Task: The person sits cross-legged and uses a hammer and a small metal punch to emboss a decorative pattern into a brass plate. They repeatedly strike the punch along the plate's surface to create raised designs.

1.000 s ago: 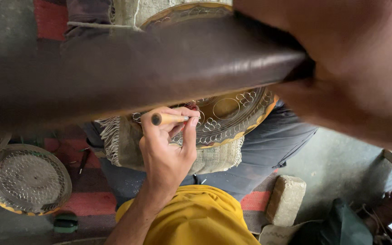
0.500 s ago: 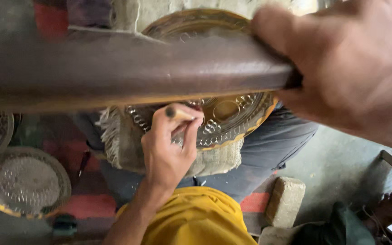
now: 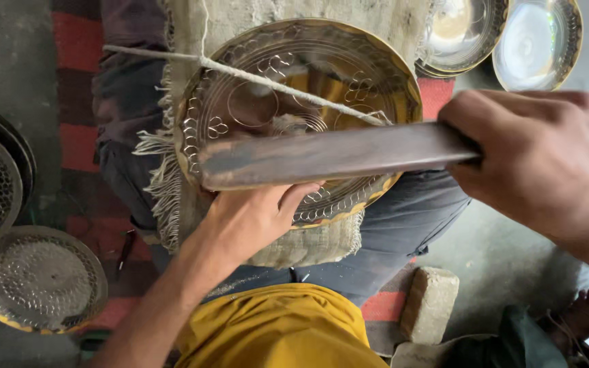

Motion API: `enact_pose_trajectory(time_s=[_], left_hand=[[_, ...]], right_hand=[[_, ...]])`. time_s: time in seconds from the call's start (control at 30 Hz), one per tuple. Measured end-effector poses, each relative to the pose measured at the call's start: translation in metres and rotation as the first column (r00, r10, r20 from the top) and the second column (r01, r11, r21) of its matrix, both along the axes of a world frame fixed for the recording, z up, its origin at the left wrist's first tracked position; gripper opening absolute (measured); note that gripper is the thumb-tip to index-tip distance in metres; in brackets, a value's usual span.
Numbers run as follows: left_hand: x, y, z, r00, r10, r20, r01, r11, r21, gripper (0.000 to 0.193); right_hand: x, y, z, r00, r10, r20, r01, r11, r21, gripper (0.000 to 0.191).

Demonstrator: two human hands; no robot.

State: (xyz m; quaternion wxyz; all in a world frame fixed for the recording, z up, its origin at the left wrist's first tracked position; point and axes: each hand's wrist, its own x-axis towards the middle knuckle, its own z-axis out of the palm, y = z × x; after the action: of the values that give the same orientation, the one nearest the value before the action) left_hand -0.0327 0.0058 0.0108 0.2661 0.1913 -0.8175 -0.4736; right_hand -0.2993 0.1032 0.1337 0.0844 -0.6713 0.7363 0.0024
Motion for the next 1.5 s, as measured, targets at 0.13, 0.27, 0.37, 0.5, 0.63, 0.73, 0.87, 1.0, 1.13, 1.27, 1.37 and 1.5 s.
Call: enact_pose_trajectory(time_s=[0.13,0.27,0.37,0.5,0.63,0.73,0.87,1.0,1.13,1.27,1.37,1.5], left_hand=[[-0.011,-0.012,0.0,0.979,-0.202,0.02,0.2,0.978,0.06,0.039],[-0.018,-0.022,0.007,0.928,-0.326,0.18,0.318,0.945,0.074,0.046],[-0.021,-0.024,0.012,0.898,-0.365,0.245,0.376,0.927,0.001,0.043],[-0.026,-0.026,0.011,0.847,-0.424,0.322,0.432,0.901,0.051,0.048],[-0.034,-0.028,0.008,0.863,-0.449,0.232,0.461,0.887,0.003,0.043],[-0.043,-0.032,0.01,0.884,-0.467,0.026,0.467,0.882,-0.062,0.043],[-0.056,-0.046,0.019,0.805,-0.564,0.186,0.58,0.814,-0.042,0.051],[-0.067,-0.053,0.036,0.636,-0.642,0.428,0.738,0.668,-0.095,0.062],[-0.075,-0.058,0.051,0.513,-0.671,0.536,0.824,0.561,-0.086,0.05],[-0.087,-0.054,0.053,0.477,-0.686,0.55,0.87,0.458,-0.184,0.055],[-0.094,-0.052,0.05,0.414,-0.711,0.568,0.903,0.401,-0.157,0.049],[-0.097,-0.049,0.049,0.353,-0.684,0.639,0.923,0.368,-0.116,0.044]], right_hand=[[0.005,0.036,-0.027,0.89,-0.362,0.277,0.37,0.929,0.024,0.03],[0.01,0.06,-0.052,0.91,-0.249,0.33,0.293,0.952,-0.09,0.024],[0.014,0.076,-0.065,0.815,-0.346,0.464,0.425,0.902,-0.074,0.018],[0.014,0.095,-0.08,0.849,-0.328,0.414,0.413,0.901,-0.132,0.024],[0.018,0.122,-0.098,0.822,-0.444,0.356,0.481,0.876,-0.019,0.026],[0.033,0.144,-0.118,0.581,-0.58,0.571,0.691,0.722,0.031,0.021],[0.069,0.168,-0.163,0.397,-0.575,0.715,0.839,0.544,-0.028,0.012],[0.09,0.183,-0.213,0.305,-0.381,0.873,0.867,0.49,-0.09,0.018],[0.091,0.193,-0.235,0.247,-0.388,0.888,0.918,0.388,-0.086,0.014],[0.093,0.195,-0.228,0.429,-0.414,0.803,0.853,0.478,-0.209,0.015],[0.101,0.185,-0.22,0.528,-0.466,0.71,0.83,0.462,-0.314,0.012],[0.115,0.167,-0.211,0.498,-0.404,0.767,0.858,0.359,-0.368,0.018]])
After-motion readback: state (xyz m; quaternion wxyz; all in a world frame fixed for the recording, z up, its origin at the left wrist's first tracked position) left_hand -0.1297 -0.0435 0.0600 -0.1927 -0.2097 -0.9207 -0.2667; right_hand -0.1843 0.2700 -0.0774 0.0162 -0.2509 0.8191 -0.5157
